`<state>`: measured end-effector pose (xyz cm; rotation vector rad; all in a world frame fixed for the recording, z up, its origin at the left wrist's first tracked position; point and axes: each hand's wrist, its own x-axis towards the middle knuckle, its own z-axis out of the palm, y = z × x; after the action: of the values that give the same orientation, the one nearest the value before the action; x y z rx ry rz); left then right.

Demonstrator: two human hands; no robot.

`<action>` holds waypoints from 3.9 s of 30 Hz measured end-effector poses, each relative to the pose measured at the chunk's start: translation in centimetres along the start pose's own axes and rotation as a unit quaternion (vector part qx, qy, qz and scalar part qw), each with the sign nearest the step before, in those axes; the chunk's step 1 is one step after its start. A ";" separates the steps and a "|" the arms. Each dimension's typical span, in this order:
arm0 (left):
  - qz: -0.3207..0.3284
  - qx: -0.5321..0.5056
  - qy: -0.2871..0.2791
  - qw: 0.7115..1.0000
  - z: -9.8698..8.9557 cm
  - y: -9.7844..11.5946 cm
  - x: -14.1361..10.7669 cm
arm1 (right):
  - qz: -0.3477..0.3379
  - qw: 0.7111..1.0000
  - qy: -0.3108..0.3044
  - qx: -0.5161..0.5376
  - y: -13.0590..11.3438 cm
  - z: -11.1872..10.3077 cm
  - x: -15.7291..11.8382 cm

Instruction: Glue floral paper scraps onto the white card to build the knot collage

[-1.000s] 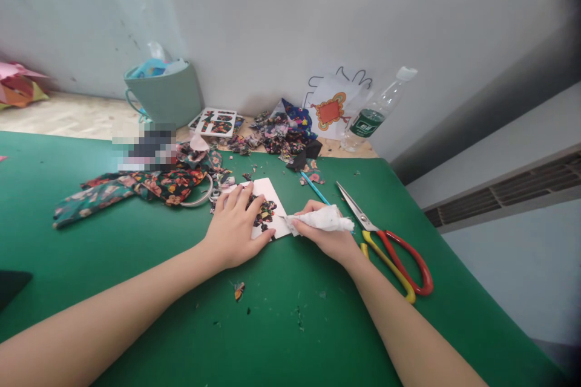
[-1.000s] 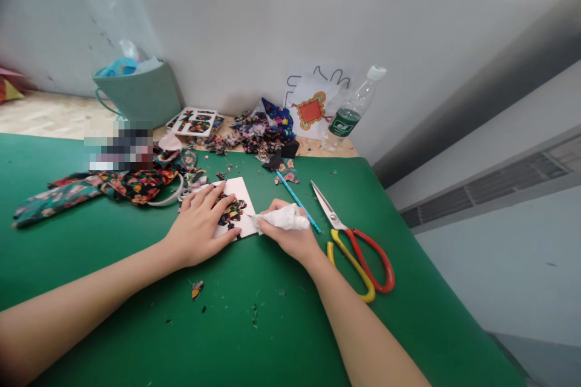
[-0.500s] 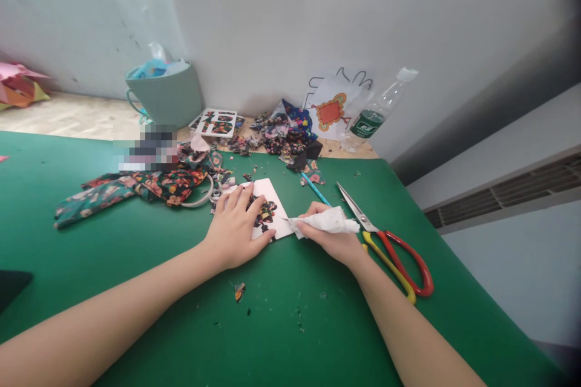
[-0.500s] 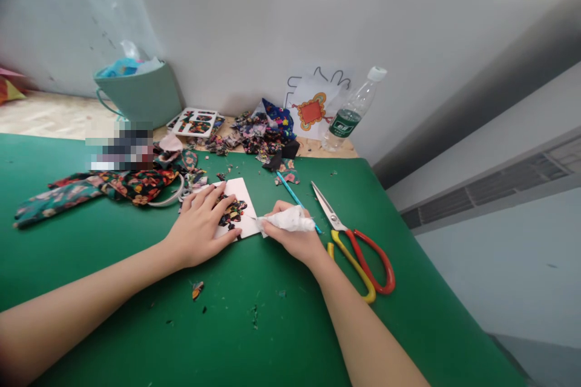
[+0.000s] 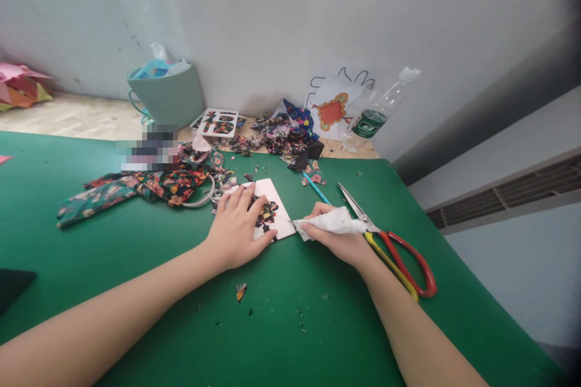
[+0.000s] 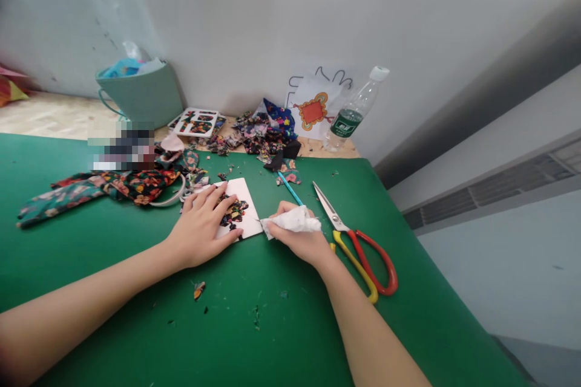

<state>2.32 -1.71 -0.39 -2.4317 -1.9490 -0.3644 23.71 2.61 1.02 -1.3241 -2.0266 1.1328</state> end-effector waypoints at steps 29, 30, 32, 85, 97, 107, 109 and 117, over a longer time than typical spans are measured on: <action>0.023 -0.035 0.017 0.999 0.0 -0.3 -0.1 | 0.011 0.988 0.066 0.136 -0.2 0.3 0.2; 0.022 -0.034 0.019 0.999 0.0 -0.3 -0.1 | 0.012 0.991 0.057 0.120 -0.3 0.5 0.2; 0.021 -0.032 0.021 0.999 0.0 -0.2 -0.1 | 0.012 0.995 0.042 0.088 -0.3 0.9 0.3; 0.030 -0.027 0.004 0.999 0.3 -0.8 0.4 | -0.013 0.999 0.039 -0.013 0.5 0.3 0.6; 0.027 -0.007 0.001 1.000 0.4 -1.0 0.7 | -0.018 0.998 0.053 -0.016 1.0 0.2 0.6; 0.032 -0.009 0.006 0.999 0.4 -1.3 1.0 | -0.011 0.998 0.054 -0.021 1.0 0.1 0.5; 0.032 -0.011 0.005 0.999 0.4 -1.3 1.0 | -0.007 0.998 0.055 -0.019 1.0 0.1 0.4; 0.029 -0.005 -0.001 1.000 0.4 -1.4 1.1 | 0.004 0.999 0.047 -0.007 0.7 -0.2 0.3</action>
<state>1.25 -0.28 -0.77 -2.4897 -1.8771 -0.3725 24.09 3.05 0.47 -1.3689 -1.9663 1.0411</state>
